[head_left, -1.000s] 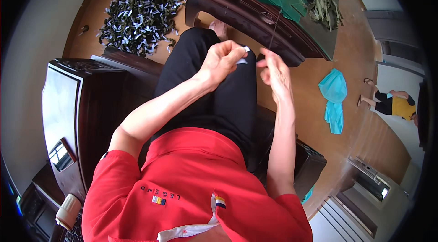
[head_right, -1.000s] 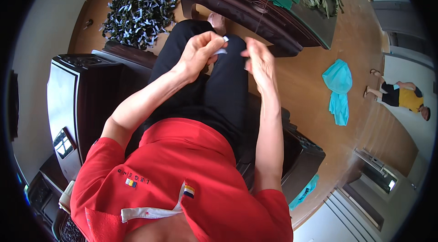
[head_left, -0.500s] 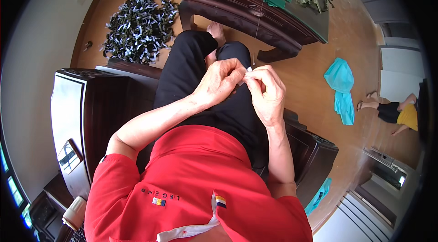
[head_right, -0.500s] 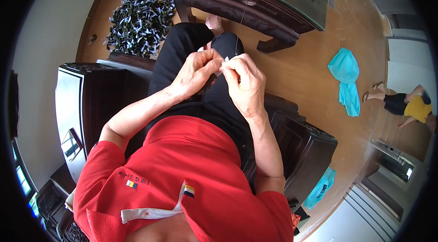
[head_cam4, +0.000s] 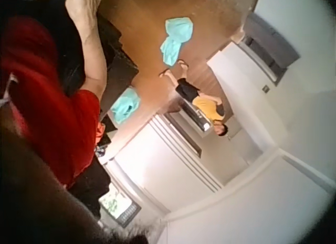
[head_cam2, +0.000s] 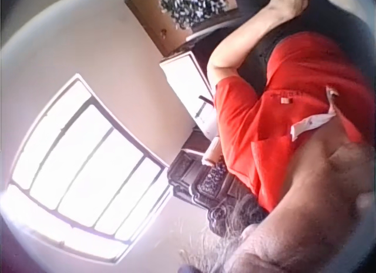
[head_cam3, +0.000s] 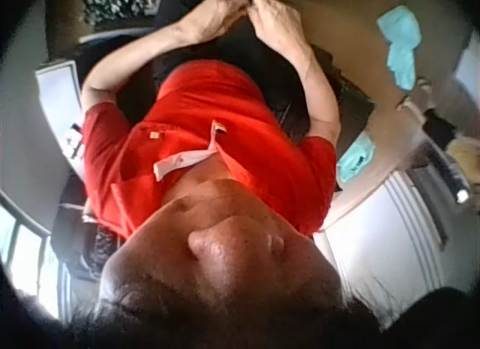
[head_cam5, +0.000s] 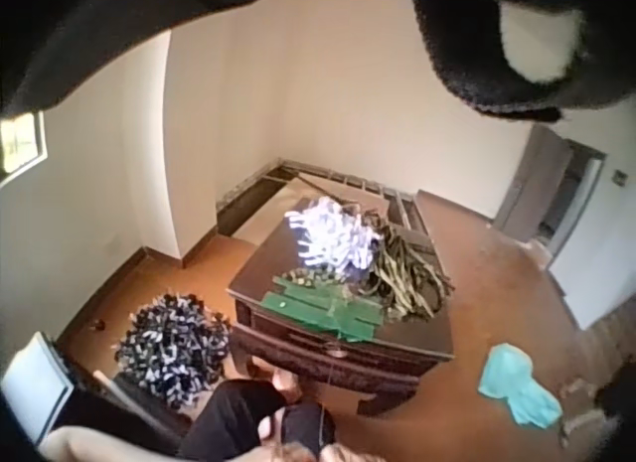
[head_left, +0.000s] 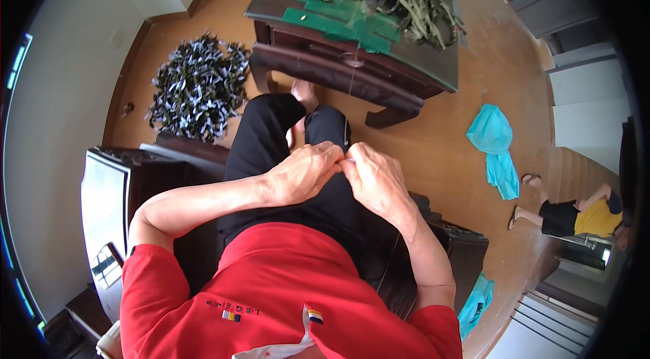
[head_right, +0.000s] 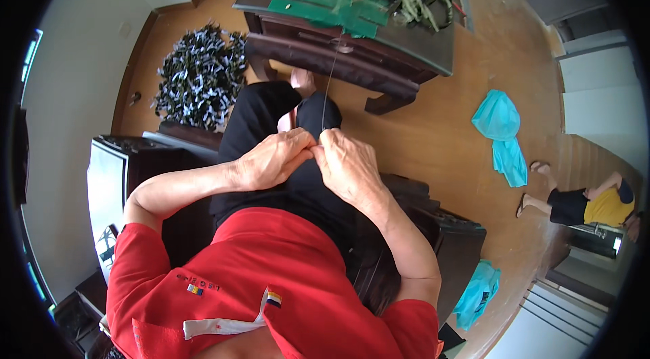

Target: Assembling a decorative floral garland using greenery, wire, and floral tape.

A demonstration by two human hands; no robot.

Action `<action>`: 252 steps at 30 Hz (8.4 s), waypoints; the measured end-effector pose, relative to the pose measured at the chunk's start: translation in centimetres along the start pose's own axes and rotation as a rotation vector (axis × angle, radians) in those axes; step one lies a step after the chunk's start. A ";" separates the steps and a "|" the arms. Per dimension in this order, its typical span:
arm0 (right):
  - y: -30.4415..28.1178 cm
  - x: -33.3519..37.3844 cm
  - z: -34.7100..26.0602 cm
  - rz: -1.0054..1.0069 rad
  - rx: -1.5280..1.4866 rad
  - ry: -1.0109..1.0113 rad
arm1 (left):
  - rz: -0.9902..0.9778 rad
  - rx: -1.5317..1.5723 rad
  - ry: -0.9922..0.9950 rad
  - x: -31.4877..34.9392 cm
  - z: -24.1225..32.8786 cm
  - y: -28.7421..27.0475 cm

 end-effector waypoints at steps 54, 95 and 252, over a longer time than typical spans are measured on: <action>1.9 11.2 6.5 -0.253 -0.595 0.336 | 0.191 1.426 -0.098 -11.0 -3.1 -0.2; -4.9 1.8 7.4 0.431 -0.704 0.156 | -0.144 -0.012 0.176 -11.3 3.7 -5.5; 0.5 0.4 0.2 0.311 -0.847 0.027 | 0.286 0.461 0.048 1.7 -1.3 -3.9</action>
Point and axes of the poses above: each hand's wrist, its own x-axis away from the middle knuckle, its own y-axis out of the palm, z = x × y, the point moved 8 cm from there along -x, towards the middle knuckle, and after that the axes turned 15 degrees about -z, right-handed, at the moved point
